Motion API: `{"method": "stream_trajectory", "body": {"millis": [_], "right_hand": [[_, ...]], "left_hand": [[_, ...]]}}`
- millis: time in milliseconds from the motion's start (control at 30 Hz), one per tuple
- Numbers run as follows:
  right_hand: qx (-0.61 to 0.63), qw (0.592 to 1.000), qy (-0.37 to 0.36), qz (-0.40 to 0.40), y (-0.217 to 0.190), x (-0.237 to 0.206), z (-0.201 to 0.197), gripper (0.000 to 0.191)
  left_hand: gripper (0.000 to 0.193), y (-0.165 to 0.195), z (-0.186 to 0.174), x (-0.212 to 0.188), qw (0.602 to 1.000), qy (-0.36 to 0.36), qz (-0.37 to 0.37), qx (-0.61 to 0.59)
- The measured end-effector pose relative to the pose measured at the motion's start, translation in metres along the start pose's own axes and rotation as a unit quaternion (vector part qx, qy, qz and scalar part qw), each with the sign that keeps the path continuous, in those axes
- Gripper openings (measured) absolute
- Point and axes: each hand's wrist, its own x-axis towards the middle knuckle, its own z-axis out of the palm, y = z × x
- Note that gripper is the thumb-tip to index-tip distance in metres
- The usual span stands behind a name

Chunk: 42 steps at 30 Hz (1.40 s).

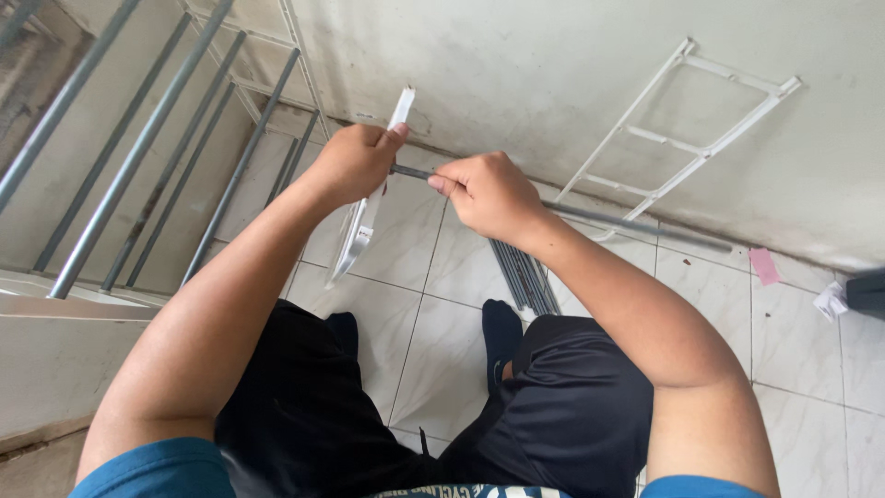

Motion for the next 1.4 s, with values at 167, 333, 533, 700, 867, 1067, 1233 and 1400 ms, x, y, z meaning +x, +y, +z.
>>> {"method": "stream_trajectory", "body": {"millis": [167,333,533,700,867,1067,1233,1400], "right_hand": [[-0.181,0.971,0.09,-0.129,-0.013,-0.006,-0.003,0.016],[-0.221,0.959,0.094,-0.149,-0.011,-0.007,-0.001,0.017],[0.109,0.988,-0.058,0.092,0.022,0.0,0.0,0.023],[0.079,0.974,-0.084,0.194,0.069,-0.004,-0.025,0.027],[0.065,0.987,-0.146,0.028,0.078,-0.013,0.016,0.023],[0.07,0.977,-0.182,0.088,0.069,-0.008,0.053,0.027],[0.244,0.942,-0.198,0.121,0.058,0.002,0.065,0.037],[0.45,0.824,-0.26,0.225,0.053,0.013,0.063,0.042]], "left_hand": [[0.066,0.004,-0.004,-0.002,1.0,0.003,-0.01,-0.022],[0.064,-0.005,-0.004,0.001,1.0,-0.005,-0.015,-0.023],[0.045,-0.004,-0.023,-0.003,0.985,0.078,0.076,0.136],[0.058,-0.005,-0.059,-0.035,0.992,0.118,0.003,-0.052],[0.058,0.009,-0.046,-0.044,0.992,0.108,0.057,-0.025],[0.058,0.011,-0.044,-0.041,0.988,0.114,0.052,-0.089],[0.054,0.005,-0.03,-0.031,0.968,0.037,0.076,-0.236],[0.055,0.008,-0.022,-0.027,0.959,-0.019,0.108,-0.262]]}}
